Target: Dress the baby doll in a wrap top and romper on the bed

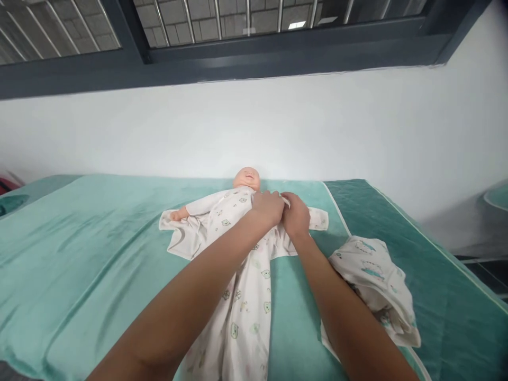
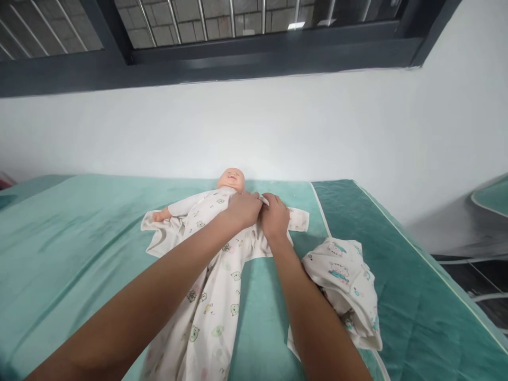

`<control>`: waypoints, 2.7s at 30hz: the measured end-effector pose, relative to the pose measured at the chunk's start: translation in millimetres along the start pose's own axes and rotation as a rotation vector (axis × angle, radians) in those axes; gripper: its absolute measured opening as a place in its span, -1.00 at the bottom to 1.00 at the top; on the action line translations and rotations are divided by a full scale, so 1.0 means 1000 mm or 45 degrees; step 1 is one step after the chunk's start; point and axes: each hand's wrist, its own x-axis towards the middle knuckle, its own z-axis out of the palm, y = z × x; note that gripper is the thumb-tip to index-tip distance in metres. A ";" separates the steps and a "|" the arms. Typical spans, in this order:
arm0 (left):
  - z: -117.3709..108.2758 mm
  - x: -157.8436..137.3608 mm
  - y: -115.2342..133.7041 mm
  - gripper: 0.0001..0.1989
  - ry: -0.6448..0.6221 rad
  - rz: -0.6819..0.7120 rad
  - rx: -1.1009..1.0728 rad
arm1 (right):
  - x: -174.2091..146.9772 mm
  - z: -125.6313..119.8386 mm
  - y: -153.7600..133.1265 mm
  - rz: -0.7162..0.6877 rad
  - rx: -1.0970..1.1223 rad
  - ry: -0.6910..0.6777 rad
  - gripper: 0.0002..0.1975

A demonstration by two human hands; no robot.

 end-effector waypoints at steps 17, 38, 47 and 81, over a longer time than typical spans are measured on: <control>0.003 0.030 -0.029 -0.66 -0.130 -0.072 0.147 | 0.008 0.000 0.020 0.305 0.245 -0.039 -0.62; -0.017 0.021 -0.045 -0.71 -0.001 0.174 0.206 | 0.009 -0.009 0.037 0.499 0.628 0.073 -0.76; -0.019 0.013 -0.044 -0.69 -0.009 0.163 0.188 | 0.007 -0.005 0.036 0.546 1.231 0.113 -0.68; 0.078 -0.099 -0.146 -0.61 0.882 -0.315 -1.193 | -0.020 0.029 -0.060 -0.109 0.488 -0.333 -0.51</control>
